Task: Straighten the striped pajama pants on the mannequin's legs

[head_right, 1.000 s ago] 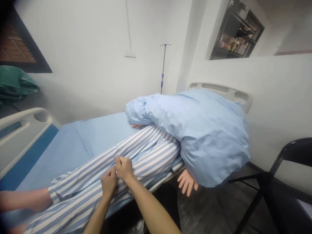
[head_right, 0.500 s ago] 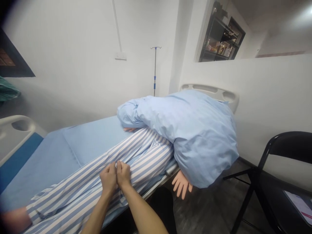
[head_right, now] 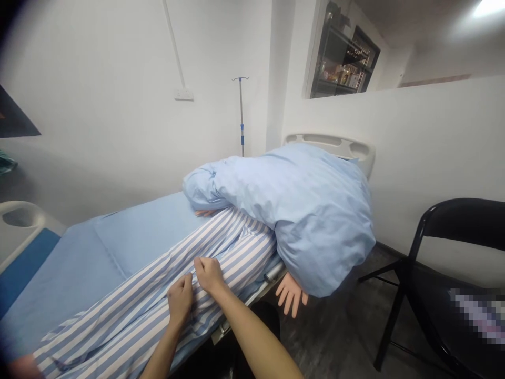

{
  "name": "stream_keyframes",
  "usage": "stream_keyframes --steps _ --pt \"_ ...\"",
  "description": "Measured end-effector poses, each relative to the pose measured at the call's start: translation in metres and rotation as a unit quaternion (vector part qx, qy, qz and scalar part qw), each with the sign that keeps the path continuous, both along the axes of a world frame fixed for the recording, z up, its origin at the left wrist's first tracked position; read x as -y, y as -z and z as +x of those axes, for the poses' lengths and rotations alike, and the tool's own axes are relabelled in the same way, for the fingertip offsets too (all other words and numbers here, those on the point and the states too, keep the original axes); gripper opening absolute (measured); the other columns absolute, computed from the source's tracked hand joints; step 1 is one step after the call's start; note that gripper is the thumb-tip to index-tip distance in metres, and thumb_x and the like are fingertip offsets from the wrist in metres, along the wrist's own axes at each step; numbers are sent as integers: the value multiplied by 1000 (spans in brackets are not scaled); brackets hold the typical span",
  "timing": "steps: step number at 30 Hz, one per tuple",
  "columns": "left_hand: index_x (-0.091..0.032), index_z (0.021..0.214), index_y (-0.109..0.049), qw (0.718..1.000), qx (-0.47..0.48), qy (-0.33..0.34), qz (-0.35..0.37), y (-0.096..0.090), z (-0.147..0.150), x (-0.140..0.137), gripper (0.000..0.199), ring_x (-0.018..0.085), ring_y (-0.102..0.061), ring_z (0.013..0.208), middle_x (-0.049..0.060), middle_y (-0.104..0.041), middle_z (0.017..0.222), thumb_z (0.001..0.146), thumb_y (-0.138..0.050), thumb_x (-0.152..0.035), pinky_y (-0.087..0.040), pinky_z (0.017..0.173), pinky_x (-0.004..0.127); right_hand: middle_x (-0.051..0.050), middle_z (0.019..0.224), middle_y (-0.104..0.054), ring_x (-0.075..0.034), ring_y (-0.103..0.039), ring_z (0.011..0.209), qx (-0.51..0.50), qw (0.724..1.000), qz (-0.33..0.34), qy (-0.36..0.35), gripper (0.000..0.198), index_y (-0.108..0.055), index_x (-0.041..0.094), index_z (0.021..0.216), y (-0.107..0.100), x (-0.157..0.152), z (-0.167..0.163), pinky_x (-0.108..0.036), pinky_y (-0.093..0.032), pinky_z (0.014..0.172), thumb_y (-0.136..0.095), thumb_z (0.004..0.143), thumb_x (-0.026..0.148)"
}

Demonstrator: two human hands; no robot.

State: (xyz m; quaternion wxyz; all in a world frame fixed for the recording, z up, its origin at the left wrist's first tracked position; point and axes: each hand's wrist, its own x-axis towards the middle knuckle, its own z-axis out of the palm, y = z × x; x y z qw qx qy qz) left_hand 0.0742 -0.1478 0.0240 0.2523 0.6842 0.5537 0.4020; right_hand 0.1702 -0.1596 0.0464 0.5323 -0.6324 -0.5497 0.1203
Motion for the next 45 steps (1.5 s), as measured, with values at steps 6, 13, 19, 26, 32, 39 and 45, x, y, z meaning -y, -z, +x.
stream_keyframes --steps 6,13,19,26,32,39,45 --pt "-18 45 -27 982 176 -21 -64 -25 28 5 35 7 -27 44 -6 -26 42 71 -37 -39 -26 45 21 3 42 -37 -7 -34 43 4 999 -6 41 45 -41 16 46 15 5 7 -21 -20 47 -24 83 35" --pt "-18 44 -31 987 155 -34 -36 -25 56 13 34 7 -30 44 -5 -31 41 71 -38 -38 -26 45 21 2 44 -38 -8 -35 44 -67 997 9 38 46 -41 16 47 20 0 13 -20 -23 46 -21 83 37" --pt "-17 49 -42 997 73 -16 -11 3 47 7 34 8 -36 45 -4 -41 42 75 -33 -38 -27 48 21 4 43 -33 -7 -31 42 -64 997 12 39 41 -39 16 46 18 2 10 -20 -23 44 -27 82 34" --pt "-16 46 -35 1000 12 8 14 1 51 9 35 7 -32 45 -5 -35 42 74 -34 -36 -23 48 21 4 42 -32 -6 -31 42 25 999 11 25 43 -38 15 45 -3 10 35 -20 -20 45 -25 83 32" --pt "-17 44 -32 998 62 8 -24 -4 56 7 35 7 -31 45 -5 -31 41 73 -37 -36 -24 48 21 1 45 -45 -7 -39 45 116 990 -17 78 42 -47 16 51 15 9 42 -22 -21 49 -25 84 30" --pt "-18 45 -28 973 228 10 -46 -36 91 1 33 7 -27 45 -6 -25 43 70 -40 -36 -26 44 20 -2 50 -52 -8 -43 47 72 994 -7 78 46 -47 15 54 22 7 47 -20 -24 49 -16 86 28" --pt "-17 45 -34 986 159 3 -38 -8 87 2 33 7 -32 46 -6 -32 41 71 -40 -37 -26 47 20 0 47 -48 -7 -40 45 61 995 1 84 44 -45 16 52 23 7 46 -21 -24 49 -21 85 29"
